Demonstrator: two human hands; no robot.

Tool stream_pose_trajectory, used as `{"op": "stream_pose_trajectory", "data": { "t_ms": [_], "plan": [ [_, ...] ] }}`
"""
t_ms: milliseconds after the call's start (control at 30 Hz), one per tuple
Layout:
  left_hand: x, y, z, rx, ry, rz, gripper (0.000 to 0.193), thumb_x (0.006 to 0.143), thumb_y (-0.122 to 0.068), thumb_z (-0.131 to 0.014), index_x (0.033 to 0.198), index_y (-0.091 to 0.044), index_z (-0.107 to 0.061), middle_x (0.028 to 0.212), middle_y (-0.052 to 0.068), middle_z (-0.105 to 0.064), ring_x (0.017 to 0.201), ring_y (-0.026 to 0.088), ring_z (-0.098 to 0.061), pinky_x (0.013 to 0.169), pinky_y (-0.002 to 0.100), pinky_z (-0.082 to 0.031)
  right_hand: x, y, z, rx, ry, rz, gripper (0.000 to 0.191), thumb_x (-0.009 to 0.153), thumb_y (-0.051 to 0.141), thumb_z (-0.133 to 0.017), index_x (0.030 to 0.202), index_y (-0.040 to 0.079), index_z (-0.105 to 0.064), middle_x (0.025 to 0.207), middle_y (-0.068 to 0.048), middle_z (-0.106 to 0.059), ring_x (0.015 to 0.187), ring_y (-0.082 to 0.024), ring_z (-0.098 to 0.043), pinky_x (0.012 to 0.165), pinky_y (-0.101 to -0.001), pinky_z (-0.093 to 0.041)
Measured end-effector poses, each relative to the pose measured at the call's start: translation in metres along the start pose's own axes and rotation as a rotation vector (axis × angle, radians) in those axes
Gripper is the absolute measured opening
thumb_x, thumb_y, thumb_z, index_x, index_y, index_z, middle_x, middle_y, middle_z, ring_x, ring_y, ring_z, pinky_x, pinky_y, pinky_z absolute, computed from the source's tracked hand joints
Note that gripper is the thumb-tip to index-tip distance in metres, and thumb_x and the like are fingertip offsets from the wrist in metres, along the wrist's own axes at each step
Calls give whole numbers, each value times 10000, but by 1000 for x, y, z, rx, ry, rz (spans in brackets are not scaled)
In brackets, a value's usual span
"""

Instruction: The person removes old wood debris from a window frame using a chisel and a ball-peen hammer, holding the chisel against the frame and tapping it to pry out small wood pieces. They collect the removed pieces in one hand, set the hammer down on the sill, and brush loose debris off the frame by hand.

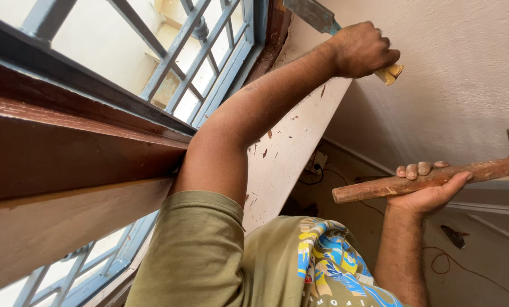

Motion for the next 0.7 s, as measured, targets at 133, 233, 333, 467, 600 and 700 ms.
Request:
{"op": "stream_pose_trajectory", "data": {
  "t_ms": [133,233,333,467,600,700],
  "plan": [
    [-7,-2,0,41,-5,-54,193,943,-321,-694,976,-132,-674,712,28,-699,687,205,-722,594,400,-580,-9,-7,-15,71,-15,25,562,1032,687,-495,1001,129,-551,755,-38,-549,634,-178,-544,612,-360,-485],
    [-11,-2,8,38,-22,-51,190,950,-331,-707,965,-144,-678,706,12,-694,682,197,-718,593,388,-576,-20,-31,-41,171,-53,-44,565,1031,701,-465,1030,140,-536,735,-39,-527,629,-198,-551,612,-403,-511],
    [-17,-3,17,-8,-53,-103,218,931,-360,-727,948,-149,-673,718,4,-690,663,215,-709,575,392,-566,-37,-80,-75,-39,27,-212,502,1051,638,-490,1045,137,-518,680,-20,-472,512,-186,-476,479,-366,-448],
    [-16,-2,20,46,5,-60,194,934,-348,-713,937,-159,-670,694,37,-698,628,213,-719,564,410,-574,-48,-102,-86,-213,189,-431,449,1061,597,-481,1080,149,-492,765,-47,-491,608,-203,-502,578,-407,-489],
    [-4,2,31,-2,-93,-5,185,948,-346,-715,955,-167,-669,693,23,-701,630,217,-725,563,420,-580,-32,-77,-57,-107,96,-360,449,1099,600,-499,1076,151,-507,798,-44,-498,653,-204,-500,633,-406,-485],
    [2,3,32,43,-92,-12,209,928,-353,-728,983,-161,-667,699,24,-698,650,218,-728,554,411,-586,-23,-64,-37,-77,63,-328,478,1072,647,-492,1068,171,-535,801,-33,-520,654,-200,-516,638,-402,-489]
  ]
}}
Point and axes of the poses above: each hand's wrist, its own x-axis towards the middle knuckle, its own z-axis out of the back of the hand, y = z × x, the point moved 6 cm from there along x, towards the middle knuckle
